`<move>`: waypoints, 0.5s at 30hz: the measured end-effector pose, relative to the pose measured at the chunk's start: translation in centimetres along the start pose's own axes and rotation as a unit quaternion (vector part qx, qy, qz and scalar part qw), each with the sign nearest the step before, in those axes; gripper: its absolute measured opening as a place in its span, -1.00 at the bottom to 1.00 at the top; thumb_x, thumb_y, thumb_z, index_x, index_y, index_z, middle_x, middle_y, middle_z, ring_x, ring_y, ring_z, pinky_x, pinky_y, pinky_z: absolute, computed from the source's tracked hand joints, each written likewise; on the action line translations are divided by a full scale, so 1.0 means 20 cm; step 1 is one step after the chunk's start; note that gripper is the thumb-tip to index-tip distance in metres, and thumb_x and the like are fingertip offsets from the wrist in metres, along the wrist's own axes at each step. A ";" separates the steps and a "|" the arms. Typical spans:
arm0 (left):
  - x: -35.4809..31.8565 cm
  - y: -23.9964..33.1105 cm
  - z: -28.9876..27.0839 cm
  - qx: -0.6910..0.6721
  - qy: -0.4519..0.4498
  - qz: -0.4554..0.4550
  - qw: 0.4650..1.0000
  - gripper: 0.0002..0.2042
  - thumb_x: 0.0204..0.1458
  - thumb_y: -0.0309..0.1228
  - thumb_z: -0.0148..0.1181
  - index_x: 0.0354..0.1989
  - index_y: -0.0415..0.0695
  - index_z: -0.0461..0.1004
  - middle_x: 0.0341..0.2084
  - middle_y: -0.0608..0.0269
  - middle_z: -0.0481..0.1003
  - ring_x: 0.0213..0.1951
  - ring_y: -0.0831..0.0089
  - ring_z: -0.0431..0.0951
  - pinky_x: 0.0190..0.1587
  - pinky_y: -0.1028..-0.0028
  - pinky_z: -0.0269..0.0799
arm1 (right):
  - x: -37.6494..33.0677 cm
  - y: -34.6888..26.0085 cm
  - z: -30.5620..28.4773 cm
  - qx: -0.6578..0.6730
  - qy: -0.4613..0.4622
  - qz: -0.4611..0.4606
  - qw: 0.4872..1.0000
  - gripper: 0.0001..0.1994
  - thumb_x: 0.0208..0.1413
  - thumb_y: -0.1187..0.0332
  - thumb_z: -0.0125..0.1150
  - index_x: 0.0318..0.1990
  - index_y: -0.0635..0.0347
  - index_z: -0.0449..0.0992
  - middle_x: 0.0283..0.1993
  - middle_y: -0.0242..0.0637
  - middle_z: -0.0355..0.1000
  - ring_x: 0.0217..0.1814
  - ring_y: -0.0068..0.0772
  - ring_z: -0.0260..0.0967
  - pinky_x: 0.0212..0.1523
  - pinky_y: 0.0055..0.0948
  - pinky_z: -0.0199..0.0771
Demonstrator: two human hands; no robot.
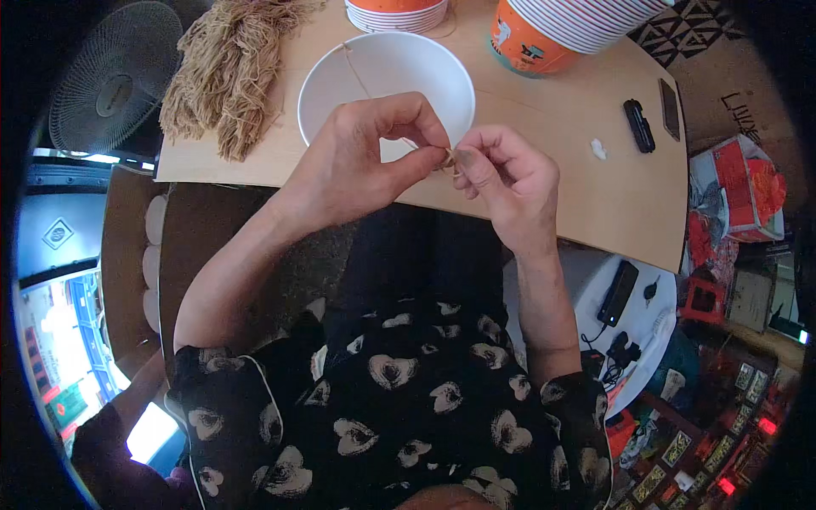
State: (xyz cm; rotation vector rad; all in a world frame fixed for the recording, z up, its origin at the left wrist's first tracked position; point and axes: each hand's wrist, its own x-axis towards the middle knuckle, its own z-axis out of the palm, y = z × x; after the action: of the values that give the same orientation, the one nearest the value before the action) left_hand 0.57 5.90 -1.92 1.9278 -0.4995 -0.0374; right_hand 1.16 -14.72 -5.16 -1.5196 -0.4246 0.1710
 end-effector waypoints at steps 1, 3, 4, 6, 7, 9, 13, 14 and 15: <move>0.00 0.01 0.00 -0.011 -0.003 0.000 1.000 -0.93 0.09 -0.57 0.27 -0.29 -0.25 0.52 -0.38 0.31 0.58 -0.21 0.58 0.58 0.03 0.46 0.48 | 0.00 0.01 0.00 0.021 -0.005 0.014 1.000 -0.85 0.32 0.38 0.15 -0.17 0.32 0.48 -0.38 -0.41 0.47 -0.38 -0.70 0.41 -0.36 -0.67 0.40; 0.00 0.01 0.00 -0.022 -0.007 0.000 1.000 -0.94 0.09 -0.57 0.27 -0.29 -0.25 0.52 -0.38 0.30 0.59 -0.21 0.58 0.58 0.04 0.47 0.48 | 0.00 0.01 0.00 0.035 -0.002 0.017 0.999 -0.84 0.32 0.37 0.15 -0.18 0.31 0.48 -0.39 -0.42 0.47 -0.39 -0.70 0.40 -0.37 -0.67 0.40; 0.00 0.00 0.00 -0.026 -0.009 0.007 1.000 -0.94 0.09 -0.58 0.27 -0.29 -0.25 0.52 -0.37 0.30 0.59 -0.20 0.57 0.58 0.04 0.46 0.48 | 0.00 0.02 0.00 0.050 0.001 0.021 0.999 -0.83 0.32 0.36 0.15 -0.18 0.31 0.48 -0.40 -0.42 0.46 -0.41 -0.70 0.38 -0.38 -0.67 0.40; 0.00 0.00 0.00 -0.030 -0.012 0.013 0.999 -0.94 0.09 -0.59 0.27 -0.28 -0.24 0.52 -0.37 0.30 0.59 -0.20 0.57 0.58 0.04 0.46 0.48 | 0.01 0.02 0.00 0.071 0.006 0.036 0.997 -0.82 0.32 0.35 0.15 -0.18 0.31 0.49 -0.41 -0.42 0.46 -0.42 -0.70 0.37 -0.39 -0.67 0.39; 0.00 0.00 0.00 -0.030 -0.013 0.018 0.999 -0.94 0.09 -0.58 0.27 -0.28 -0.25 0.52 -0.37 0.30 0.59 -0.20 0.57 0.58 0.05 0.46 0.48 | 0.01 0.02 0.01 0.092 0.012 0.050 0.994 -0.82 0.32 0.33 0.15 -0.17 0.32 0.49 -0.42 -0.42 0.46 -0.44 -0.70 0.36 -0.40 -0.67 0.38; 0.00 0.00 0.00 -0.031 -0.015 0.023 0.999 -0.93 0.09 -0.58 0.27 -0.28 -0.25 0.52 -0.37 0.30 0.59 -0.19 0.57 0.58 0.05 0.46 0.47 | 0.01 0.04 0.01 0.100 0.018 0.054 0.993 -0.81 0.33 0.33 0.15 -0.17 0.32 0.49 -0.42 -0.42 0.46 -0.44 -0.70 0.35 -0.42 -0.67 0.38; 0.00 0.01 -0.01 -0.019 -0.019 0.015 1.000 -0.93 0.09 -0.58 0.28 -0.27 -0.25 0.53 -0.37 0.30 0.58 -0.18 0.57 0.58 0.07 0.46 0.46 | 0.01 0.04 0.01 0.102 0.024 0.057 0.993 -0.81 0.33 0.34 0.14 -0.16 0.33 0.50 -0.43 -0.41 0.46 -0.46 -0.69 0.34 -0.44 -0.67 0.37; -0.01 0.01 -0.01 -0.019 -0.020 0.009 1.000 -0.93 0.09 -0.58 0.28 -0.27 -0.25 0.53 -0.37 0.30 0.58 -0.18 0.57 0.58 0.07 0.46 0.46 | 0.01 0.03 0.00 0.102 0.024 0.056 0.993 -0.81 0.33 0.34 0.14 -0.16 0.33 0.50 -0.43 -0.41 0.46 -0.46 -0.69 0.34 -0.44 -0.67 0.37; -0.01 0.01 -0.01 -0.019 -0.020 0.010 1.000 -0.93 0.09 -0.58 0.28 -0.27 -0.25 0.53 -0.37 0.30 0.58 -0.18 0.57 0.58 0.07 0.46 0.46 | 0.01 0.03 -0.01 0.103 0.025 0.051 0.993 -0.80 0.32 0.34 0.15 -0.15 0.34 0.50 -0.42 -0.40 0.47 -0.44 -0.69 0.35 -0.43 -0.67 0.37</move>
State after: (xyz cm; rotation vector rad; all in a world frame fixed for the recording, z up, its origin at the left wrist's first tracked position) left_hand 0.44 6.02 -1.66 1.8889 -0.5403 -0.0723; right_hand 1.51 -14.70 -5.64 -1.3396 -0.2799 0.2491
